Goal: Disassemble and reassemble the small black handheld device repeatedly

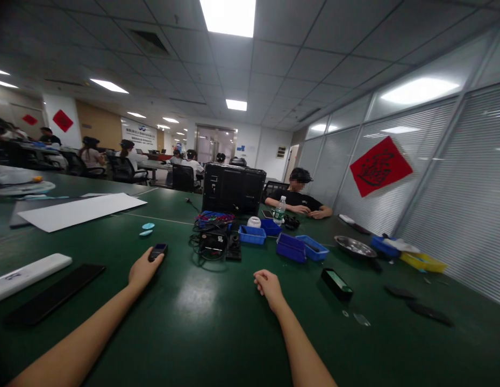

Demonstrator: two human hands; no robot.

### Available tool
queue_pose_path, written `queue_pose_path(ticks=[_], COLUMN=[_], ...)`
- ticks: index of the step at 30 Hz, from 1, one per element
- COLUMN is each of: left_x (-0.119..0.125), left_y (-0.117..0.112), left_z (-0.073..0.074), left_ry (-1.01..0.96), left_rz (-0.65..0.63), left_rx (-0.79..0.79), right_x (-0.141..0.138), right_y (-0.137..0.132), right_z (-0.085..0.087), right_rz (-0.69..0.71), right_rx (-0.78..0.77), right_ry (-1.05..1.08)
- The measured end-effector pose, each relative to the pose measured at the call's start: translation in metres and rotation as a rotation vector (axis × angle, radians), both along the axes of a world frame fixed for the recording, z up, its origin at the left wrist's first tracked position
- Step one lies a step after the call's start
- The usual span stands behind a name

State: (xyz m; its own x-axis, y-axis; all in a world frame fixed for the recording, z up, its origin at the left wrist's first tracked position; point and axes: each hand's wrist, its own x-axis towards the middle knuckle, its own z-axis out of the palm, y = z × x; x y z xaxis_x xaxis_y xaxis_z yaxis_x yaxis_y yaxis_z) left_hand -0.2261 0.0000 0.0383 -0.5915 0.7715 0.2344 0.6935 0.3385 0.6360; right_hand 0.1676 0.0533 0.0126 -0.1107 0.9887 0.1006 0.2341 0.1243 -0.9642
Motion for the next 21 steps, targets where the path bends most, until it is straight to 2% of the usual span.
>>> queue_pose_path(ticks=[4, 10, 15, 18, 21], left_x=[0.020, 0.069, 0.107, 0.130, 0.156], left_y=[-0.005, -0.009, -0.012, -0.013, -0.009], left_z=[-0.002, -0.009, -0.009, -0.009, -0.010], left_ry=[0.018, 0.108, 0.156, 0.230, 0.223], left_rz=[-0.099, -0.291, -0.386, -0.466, -0.528], left_rx=[-0.069, -0.010, -0.024, 0.040, 0.070], right_x=[-0.004, -0.009, -0.012, -0.018, -0.024], right_y=[0.001, 0.000, -0.005, -0.009, -0.013], right_z=[0.001, -0.001, 0.003, 0.006, 0.006], right_rz=[-0.007, -0.017, -0.038, -0.035, -0.026], right_rx=[-0.005, 0.001, 0.004, 0.015, 0.040], right_ry=[-0.043, -0.120, -0.102, -0.114, -0.154])
